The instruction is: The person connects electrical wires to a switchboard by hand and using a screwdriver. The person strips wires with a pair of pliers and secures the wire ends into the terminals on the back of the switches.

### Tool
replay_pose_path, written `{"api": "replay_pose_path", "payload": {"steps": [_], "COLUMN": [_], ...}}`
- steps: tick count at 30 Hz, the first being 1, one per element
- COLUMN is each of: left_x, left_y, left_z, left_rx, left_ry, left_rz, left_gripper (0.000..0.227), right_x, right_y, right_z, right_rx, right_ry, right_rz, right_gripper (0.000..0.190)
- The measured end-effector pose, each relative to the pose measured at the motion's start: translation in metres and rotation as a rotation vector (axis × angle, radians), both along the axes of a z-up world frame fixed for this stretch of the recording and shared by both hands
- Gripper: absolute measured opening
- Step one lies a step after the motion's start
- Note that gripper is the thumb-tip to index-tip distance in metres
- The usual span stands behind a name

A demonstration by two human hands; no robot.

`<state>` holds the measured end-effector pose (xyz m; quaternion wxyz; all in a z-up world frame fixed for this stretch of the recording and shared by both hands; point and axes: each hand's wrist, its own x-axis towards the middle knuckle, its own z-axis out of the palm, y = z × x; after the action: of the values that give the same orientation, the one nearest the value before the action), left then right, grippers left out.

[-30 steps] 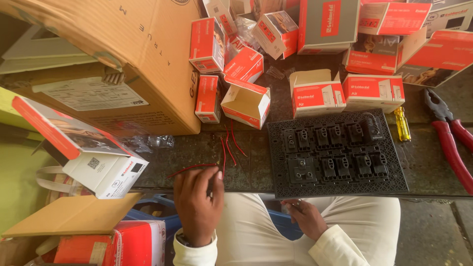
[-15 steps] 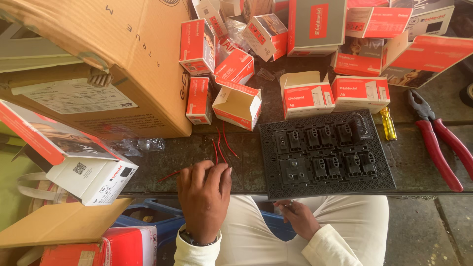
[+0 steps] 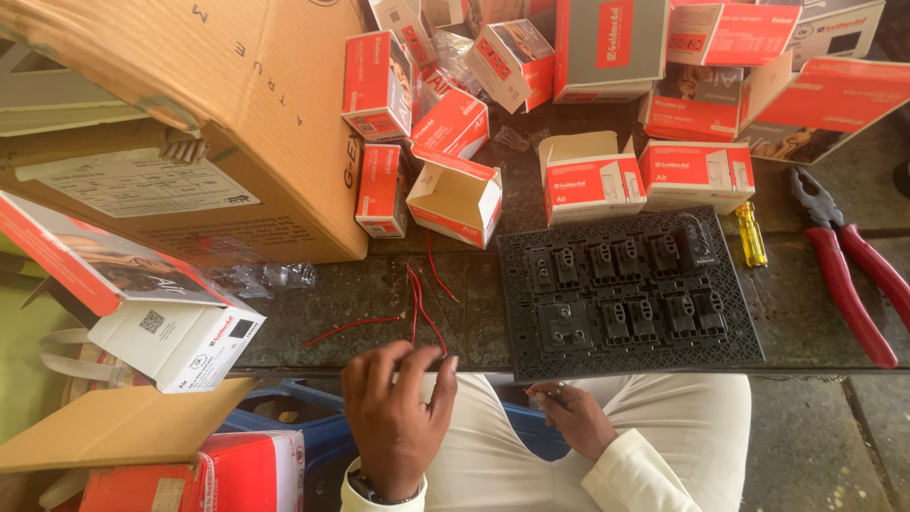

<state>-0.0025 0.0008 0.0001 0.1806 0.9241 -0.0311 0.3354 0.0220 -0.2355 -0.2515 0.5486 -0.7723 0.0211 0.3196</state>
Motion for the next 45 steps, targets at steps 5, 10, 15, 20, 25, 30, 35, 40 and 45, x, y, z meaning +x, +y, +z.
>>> {"api": "replay_pose_path", "payload": {"steps": [5, 10, 15, 20, 25, 30, 35, 40, 45], "left_x": [0.014, 0.045, 0.063, 0.056, 0.029, 0.009, 0.003, 0.004, 0.007], "left_y": [0.002, 0.012, 0.009, 0.013, 0.008, 0.006, -0.001, -0.024, -0.03], "left_z": [0.016, 0.044, 0.054, 0.047, 0.038, 0.021, 0.005, -0.001, 0.001], "left_rx": [0.054, 0.238, 0.306, 0.325, 0.215, 0.024, 0.037, 0.08, 0.076], "left_ry": [-0.054, 0.048, 0.186, 0.125, -0.009, -0.169, -0.171, -0.135, -0.052], "left_rz": [-0.002, -0.154, -0.233, -0.316, -0.455, -0.373, -0.279, -0.212, -0.206], "left_gripper": [0.02, 0.023, 0.016, 0.014, 0.023, 0.019, 0.016, 0.019, 0.022], "right_x": [0.001, 0.0, 0.0, 0.0, 0.002, 0.0, 0.0, -0.002, -0.002], "right_y": [0.0, -0.001, -0.003, -0.003, -0.004, -0.002, -0.002, -0.002, -0.002], "right_z": [0.005, 0.007, 0.006, 0.006, 0.006, 0.005, 0.005, 0.002, -0.001], "right_rx": [0.001, 0.018, 0.053, 0.069, 0.025, 0.025, -0.041, -0.006, 0.045], "right_ry": [-0.019, -0.023, -0.018, -0.032, -0.029, -0.041, -0.036, -0.038, -0.041], "right_rz": [0.008, 0.008, -0.018, -0.003, 0.018, 0.018, 0.051, 0.021, 0.004], "right_gripper": [0.032, 0.03, 0.029, 0.029, 0.029, 0.029, 0.03, 0.029, 0.03]}}
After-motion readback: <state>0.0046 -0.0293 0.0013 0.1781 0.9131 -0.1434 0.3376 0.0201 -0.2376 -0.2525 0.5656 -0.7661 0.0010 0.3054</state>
